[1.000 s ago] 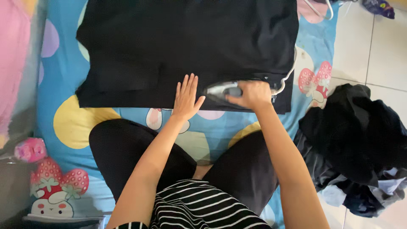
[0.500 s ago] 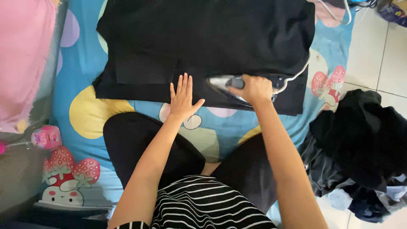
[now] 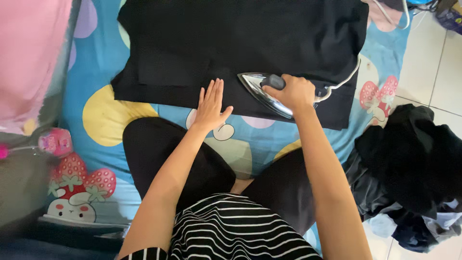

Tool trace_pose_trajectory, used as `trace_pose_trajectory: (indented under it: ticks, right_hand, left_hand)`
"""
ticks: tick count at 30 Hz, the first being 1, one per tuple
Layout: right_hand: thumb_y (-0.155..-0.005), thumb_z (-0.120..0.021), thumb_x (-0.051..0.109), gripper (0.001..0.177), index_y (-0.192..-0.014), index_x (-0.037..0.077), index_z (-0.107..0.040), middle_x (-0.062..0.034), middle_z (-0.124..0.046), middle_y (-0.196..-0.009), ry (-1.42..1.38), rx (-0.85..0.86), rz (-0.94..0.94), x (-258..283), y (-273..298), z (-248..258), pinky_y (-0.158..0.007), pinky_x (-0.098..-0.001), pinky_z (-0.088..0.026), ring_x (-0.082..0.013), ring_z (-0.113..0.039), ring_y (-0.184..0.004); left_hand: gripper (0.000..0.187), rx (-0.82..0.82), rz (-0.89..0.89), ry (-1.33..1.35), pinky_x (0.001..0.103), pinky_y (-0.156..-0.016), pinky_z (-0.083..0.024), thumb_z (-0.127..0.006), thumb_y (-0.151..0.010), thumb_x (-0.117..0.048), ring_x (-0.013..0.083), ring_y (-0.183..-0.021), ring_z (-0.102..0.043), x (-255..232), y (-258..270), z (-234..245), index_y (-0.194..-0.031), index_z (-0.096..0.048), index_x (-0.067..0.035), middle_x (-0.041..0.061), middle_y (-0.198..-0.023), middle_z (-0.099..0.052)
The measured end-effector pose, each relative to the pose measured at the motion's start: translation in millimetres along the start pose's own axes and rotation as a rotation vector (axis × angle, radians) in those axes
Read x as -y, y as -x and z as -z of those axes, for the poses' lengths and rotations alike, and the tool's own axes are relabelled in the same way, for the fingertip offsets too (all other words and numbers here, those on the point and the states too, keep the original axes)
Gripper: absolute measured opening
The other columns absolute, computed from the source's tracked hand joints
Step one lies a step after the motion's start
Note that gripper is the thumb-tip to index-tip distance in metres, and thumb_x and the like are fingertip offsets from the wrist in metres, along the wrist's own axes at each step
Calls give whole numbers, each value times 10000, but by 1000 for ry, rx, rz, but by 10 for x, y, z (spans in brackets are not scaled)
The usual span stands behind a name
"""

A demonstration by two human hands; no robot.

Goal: The person irons a black t-shirt on a bed. They smooth the fabric, use an iron to press the shirt, fold it, and place it on a nearby shelf.

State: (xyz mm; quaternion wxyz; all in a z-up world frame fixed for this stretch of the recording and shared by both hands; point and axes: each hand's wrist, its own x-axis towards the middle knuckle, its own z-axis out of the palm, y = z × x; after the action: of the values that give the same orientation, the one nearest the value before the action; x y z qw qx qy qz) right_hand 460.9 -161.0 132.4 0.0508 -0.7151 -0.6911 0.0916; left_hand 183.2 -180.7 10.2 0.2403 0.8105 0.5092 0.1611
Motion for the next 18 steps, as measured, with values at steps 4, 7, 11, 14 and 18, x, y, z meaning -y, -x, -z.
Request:
trace_pose_trajectory:
  ticks: [4, 7, 11, 14, 18]
  right_hand:
    - [-774, -739, 725, 617, -841, 112, -770, -109, -731, -740, 41, -24, 219, 198, 66, -21, -659, -450, -572, -328, -728, -708]
    - [-763, -734, 721, 596, -864, 135, -781, -96, -737, -738, 94, 69, 361, 431, 68, -138, -639, -446, -573, -308, -733, -689]
    - [-783, -711, 736, 596, -879, 151, -775, -86, -740, -747, 99, 131, 320, 628, 40, -223, -679, -424, -584, -286, -742, -711]
    - [-779, -724, 735, 613, -895, 134, -764, -99, -738, -724, 90, 16, 139, 712, -50, -248, -616, -439, -571, -302, -733, -688]
    - [-751, -740, 739, 613, -855, 136, -760, -114, -731, -705, 105, 37, 104, 805, -212, -257, -610, -442, -572, -317, -728, -676]
  left_hand:
    - [752, -178, -89, 35, 516, -1271, -266, -620, -991, -247, 372, -1524, -336, 70, 108, 123, -1607, -281, 20, 226, -1595, -413]
    - [706, -228, -88, -15, 522, -1259, -282, -627, -979, -233, 369, -1498, -368, 89, 151, 325, -1575, -346, 17, 213, -1566, -453]
    - [708, -237, -46, -113, 559, -1258, -215, -628, -988, -254, 380, -1527, -305, 171, 104, 568, -1575, -352, 29, 219, -1601, -398]
    - [730, -224, -18, -146, 588, -1250, -165, -633, -980, -272, 393, -1545, -248, 297, 79, 646, -1581, -346, 26, 223, -1627, -350]
    - [748, -222, 35, -156, 606, -1255, -141, -645, -971, -288, 396, -1566, -207, 449, 41, 666, -1588, -335, -1, 215, -1655, -316]
